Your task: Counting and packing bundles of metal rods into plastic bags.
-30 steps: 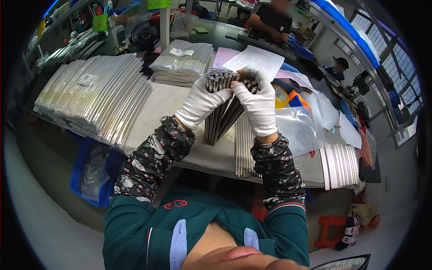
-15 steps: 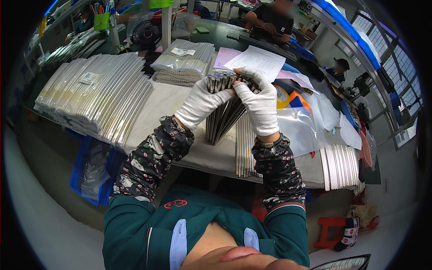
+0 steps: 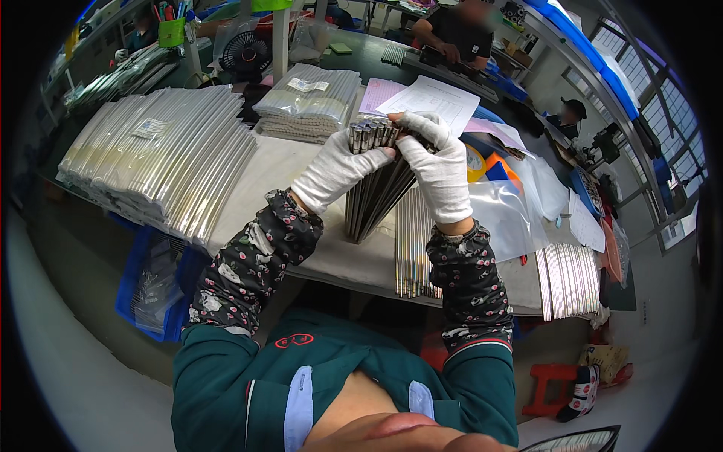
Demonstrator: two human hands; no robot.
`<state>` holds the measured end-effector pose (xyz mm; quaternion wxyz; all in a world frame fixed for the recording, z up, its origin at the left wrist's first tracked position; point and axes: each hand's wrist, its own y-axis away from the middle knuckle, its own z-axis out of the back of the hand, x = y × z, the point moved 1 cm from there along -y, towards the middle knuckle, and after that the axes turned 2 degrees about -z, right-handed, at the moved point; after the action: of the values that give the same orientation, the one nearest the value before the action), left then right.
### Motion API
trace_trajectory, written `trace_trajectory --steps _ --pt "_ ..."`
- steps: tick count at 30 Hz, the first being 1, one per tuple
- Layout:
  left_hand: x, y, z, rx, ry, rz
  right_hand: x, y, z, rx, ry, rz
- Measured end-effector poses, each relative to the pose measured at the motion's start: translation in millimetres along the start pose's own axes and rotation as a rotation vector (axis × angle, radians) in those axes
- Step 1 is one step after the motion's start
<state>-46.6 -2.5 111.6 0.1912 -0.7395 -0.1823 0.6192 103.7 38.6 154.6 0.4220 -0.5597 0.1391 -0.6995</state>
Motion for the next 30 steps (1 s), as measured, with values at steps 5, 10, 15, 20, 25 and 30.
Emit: trace_trajectory --steps 5,10,15,20,25,30 --pt "6.1 -1.1 2.8 -0.023 -0.044 -0.061 -4.5 1.8 -5.6 -0.067 -0.066 -0.052" --pt "5.9 -0.1 0.1 -0.012 -0.075 -0.113 0.9 -1.1 -12.1 -0.094 -0.112 -0.04" --pt "7.7 0.4 0.9 -0.034 -0.01 -0.107 -2.7 -1.5 -11.8 -0.112 -0.051 -0.013" --pt "5.9 0.0 5.8 -0.01 -0.1 -0.072 2.8 -2.8 -16.6 -0.129 -0.089 -0.033" --pt "9.1 1.4 11.5 0.037 -0.125 -0.109 9.2 -6.6 -18.0 -0.039 0.13 0.075" --pt "-2.3 3.1 9.2 0.088 -0.107 -0.101 6.7 -4.9 -17.1 -0.081 -0.059 -0.089"
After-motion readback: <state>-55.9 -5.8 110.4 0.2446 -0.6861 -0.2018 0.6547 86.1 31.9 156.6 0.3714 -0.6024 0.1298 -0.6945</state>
